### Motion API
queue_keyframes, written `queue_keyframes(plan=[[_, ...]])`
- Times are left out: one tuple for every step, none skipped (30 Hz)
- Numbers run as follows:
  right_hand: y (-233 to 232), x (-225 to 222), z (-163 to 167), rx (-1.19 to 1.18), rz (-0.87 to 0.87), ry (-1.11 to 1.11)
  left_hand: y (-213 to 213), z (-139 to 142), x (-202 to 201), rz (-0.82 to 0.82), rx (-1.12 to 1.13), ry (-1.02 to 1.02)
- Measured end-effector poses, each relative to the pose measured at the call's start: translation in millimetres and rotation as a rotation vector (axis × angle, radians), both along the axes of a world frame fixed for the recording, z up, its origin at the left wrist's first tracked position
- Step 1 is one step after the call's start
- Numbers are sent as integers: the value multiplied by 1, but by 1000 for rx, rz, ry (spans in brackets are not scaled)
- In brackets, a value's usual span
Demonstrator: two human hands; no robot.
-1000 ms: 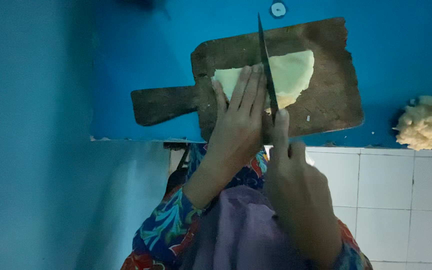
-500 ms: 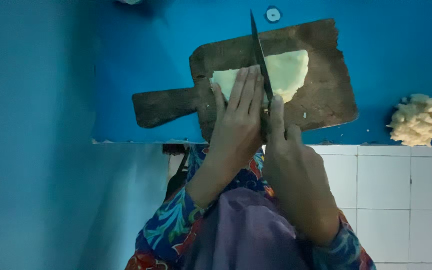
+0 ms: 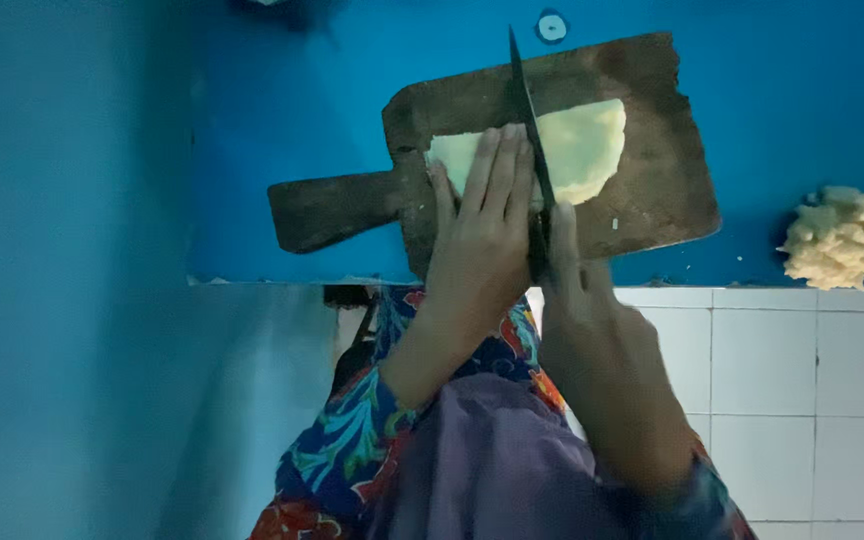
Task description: The person cuts a wedge from a large block of peeled white breadfruit on a wooden cutting board using a knife, then tears and peels the remaining rind and outer layer off the fruit pieces by hand, working over the board on a small blue table.
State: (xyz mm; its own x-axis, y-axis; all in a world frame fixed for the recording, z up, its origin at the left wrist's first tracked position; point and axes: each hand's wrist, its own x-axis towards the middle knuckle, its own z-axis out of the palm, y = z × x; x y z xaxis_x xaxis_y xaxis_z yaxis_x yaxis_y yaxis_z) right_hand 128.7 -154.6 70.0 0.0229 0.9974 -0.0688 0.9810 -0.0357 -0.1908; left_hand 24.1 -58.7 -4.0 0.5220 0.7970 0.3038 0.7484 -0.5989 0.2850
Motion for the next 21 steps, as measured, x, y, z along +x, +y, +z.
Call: queue_keyframes(plan=[[-9,-4,5,-62,-41,2,0,0,1,10,17,24],[-22,-7,12,-119,-84,-3,0,0,1,18,38,42],[-29,-9,16,-175,-126,-9,0,0,2,29,59,60],[-30,-8,15,-231,-124,-8,-1,0,2,13,34,29],[-30,-9,13,-286,-122,-6,-1,0,2,-4,11,-1],[-28,-8,10,-332,-122,-9,-1,1,2,-22,-4,-36],[-23,-5,5,-166,-77,12,-1,1,2,-16,4,-3],[-17,-3,1,-7,-28,37,-1,1,1,-5,4,35],[-15,-3,-1,155,13,59,-1,1,0,0,7,74],[-13,-2,-2,102,-7,56,0,1,0,7,35,48],[-14,-4,-1,35,-27,60,1,1,0,16,51,30],[-23,-5,5,-54,-58,54,0,0,1,13,42,3],[-34,-8,12,-173,-107,29,0,-1,1,16,56,12],[-42,-11,18,-272,-148,6,1,-2,2,27,89,26],[-48,-13,23,-393,-202,-21,0,-3,2,29,97,36],[-49,-13,24,-403,-196,9,-2,-5,3,15,69,21],[-47,-12,22,-367,-168,26,-2,-6,3,9,54,9],[-44,-11,18,-309,-142,35,-1,-7,3,3,55,-12],[-37,-5,12,-179,-117,29,-1,-8,3,9,64,3],[-33,-1,5,-89,-97,41,-1,-9,1,11,65,28],[-33,2,-3,-18,-77,47,-1,-9,2,21,61,56]])
